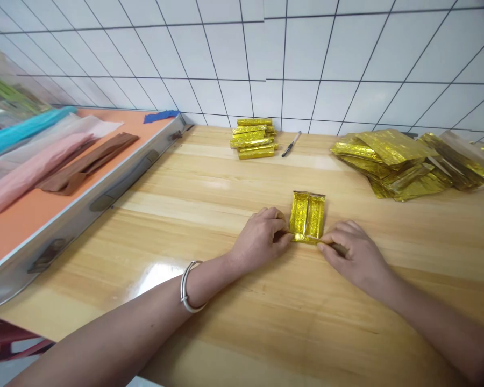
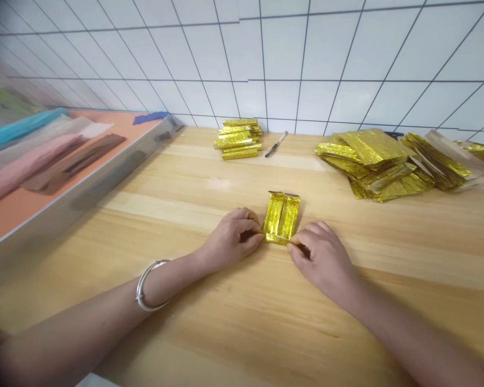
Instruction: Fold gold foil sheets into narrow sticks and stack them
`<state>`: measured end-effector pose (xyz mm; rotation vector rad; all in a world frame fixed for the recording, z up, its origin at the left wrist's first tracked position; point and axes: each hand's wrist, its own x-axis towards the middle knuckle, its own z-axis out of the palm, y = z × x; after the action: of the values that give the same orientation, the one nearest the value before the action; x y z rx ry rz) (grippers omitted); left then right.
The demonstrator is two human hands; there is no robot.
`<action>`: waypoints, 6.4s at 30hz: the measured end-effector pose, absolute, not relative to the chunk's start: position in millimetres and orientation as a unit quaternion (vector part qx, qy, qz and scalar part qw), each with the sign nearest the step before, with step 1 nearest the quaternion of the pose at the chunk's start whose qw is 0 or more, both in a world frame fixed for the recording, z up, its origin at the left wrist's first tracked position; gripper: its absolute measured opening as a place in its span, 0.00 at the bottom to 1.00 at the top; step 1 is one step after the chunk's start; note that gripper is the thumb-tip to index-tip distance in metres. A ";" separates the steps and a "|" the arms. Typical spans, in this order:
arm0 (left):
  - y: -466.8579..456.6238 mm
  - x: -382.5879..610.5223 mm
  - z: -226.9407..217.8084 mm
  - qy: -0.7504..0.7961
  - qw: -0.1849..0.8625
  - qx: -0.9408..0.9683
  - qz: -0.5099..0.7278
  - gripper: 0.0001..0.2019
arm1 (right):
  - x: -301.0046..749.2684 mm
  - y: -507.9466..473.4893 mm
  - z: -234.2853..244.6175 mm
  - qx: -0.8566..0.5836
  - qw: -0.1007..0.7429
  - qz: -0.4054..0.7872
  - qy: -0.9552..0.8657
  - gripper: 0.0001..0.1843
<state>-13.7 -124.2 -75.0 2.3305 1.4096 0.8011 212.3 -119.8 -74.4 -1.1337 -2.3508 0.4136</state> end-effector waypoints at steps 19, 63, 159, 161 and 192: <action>-122.4 -17.4 -74.9 0.473 0.164 0.828 0.251 0.07 | 214.9 -116.4 -76.7 -0.419 0.262 0.223 -0.840 0.03; -120.0 -20.1 -74.3 0.427 0.218 0.837 0.266 0.08 | 197.8 -123.0 -74.0 -0.483 0.211 0.168 -0.833 0.07; -177.5 10.5 -48.6 0.404 0.033 0.914 0.005 0.38 | 215.8 -102.0 -64.3 -0.514 0.081 0.284 -0.805 0.11; -177.6 13.1 -48.0 0.406 0.029 0.913 0.009 0.38 | 215.8 -101.4 -64.4 -0.509 0.080 0.283 -0.809 0.11; -172.5 20.6 -45.4 0.404 0.028 0.914 0.022 0.33 | 215.4 -143.8 -53.1 -0.397 0.152 0.108 -0.899 0.18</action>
<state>20.6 -172.5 -45.4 2.8214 1.2461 0.0669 215.4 -143.8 -53.1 -1.1388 -2.5789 0.3105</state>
